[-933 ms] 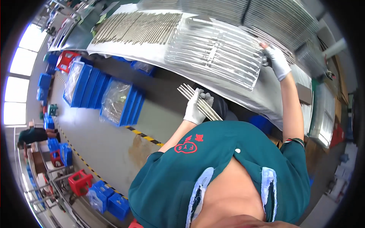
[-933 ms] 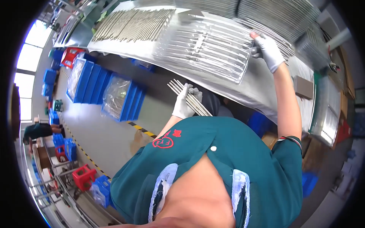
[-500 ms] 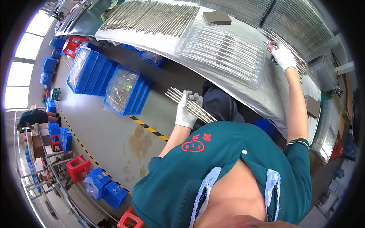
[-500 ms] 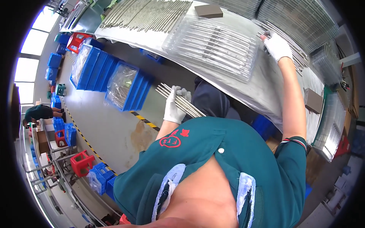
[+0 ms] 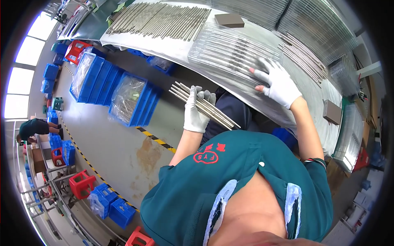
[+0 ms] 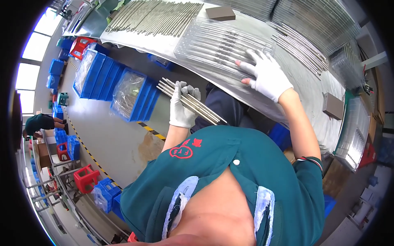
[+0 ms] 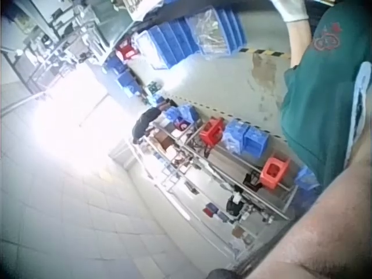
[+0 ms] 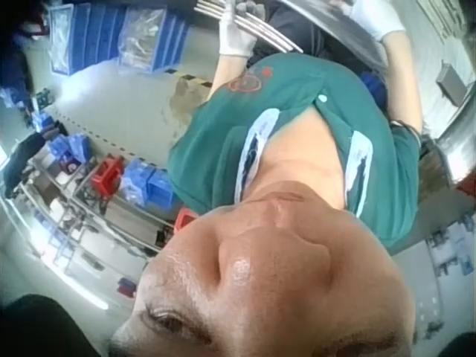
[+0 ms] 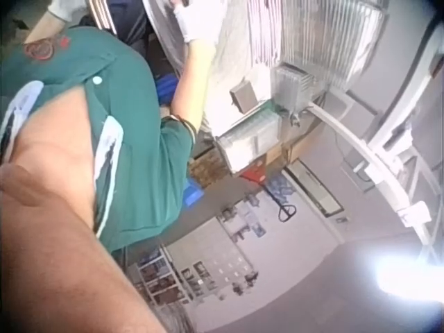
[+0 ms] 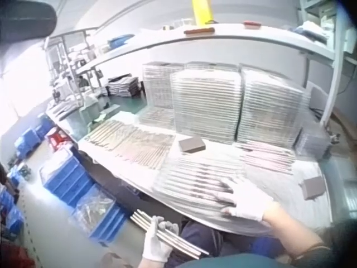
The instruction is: Arranging thin metal rods into trays on a workbench in a manufacturing setting.
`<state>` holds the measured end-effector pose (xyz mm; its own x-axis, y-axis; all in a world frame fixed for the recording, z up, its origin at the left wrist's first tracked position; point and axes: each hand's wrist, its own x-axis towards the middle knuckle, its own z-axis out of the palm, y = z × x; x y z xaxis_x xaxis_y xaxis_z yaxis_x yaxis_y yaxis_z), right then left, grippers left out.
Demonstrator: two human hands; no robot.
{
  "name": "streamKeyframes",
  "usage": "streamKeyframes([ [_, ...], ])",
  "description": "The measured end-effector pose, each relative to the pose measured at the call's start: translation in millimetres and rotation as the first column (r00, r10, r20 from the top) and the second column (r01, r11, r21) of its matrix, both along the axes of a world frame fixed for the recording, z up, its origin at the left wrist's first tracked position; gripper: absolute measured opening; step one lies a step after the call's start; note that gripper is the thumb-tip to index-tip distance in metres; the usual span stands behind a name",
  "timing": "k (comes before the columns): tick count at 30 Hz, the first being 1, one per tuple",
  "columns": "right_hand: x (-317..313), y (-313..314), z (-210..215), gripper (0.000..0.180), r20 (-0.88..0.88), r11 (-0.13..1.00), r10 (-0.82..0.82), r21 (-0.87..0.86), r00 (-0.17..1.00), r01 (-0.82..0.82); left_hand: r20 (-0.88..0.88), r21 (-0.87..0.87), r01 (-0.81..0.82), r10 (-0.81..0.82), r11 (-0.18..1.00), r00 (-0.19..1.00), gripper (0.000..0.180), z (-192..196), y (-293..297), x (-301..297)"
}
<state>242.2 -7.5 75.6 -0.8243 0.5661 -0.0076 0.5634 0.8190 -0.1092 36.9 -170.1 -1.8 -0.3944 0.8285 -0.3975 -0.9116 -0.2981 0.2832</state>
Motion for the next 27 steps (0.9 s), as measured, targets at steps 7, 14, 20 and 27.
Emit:
streamKeyframes([
  [7, -3, -18, 14, 0.060, -0.288, 0.972, -0.026, -0.232, 0.957, -0.043, 0.007, 0.063, 0.060, -0.060, 0.996, 0.998, 0.020, 10, 13, 9],
  [14, -2, -58, 1, 0.053, -0.297, -0.084, -0.376, -0.932, 0.878, -0.352, -0.581, 0.009, 0.450, -0.362, 0.893, 0.729, 0.024, 104, 55, 49],
  [20, 33, -92, -30, 0.056, -0.254, -0.242, -0.592, -0.849, 0.765, -0.470, -0.641, -0.028, 0.807, -0.630, 0.590, 0.438, 0.031, 99, 75, 80],
  [27, 44, -98, -27, 0.071, -0.150, -0.375, -0.654, -0.787, 0.742, -0.489, -0.483, -0.051, 0.790, -0.707, 0.611, 0.516, 0.040, 63, 71, 77],
])
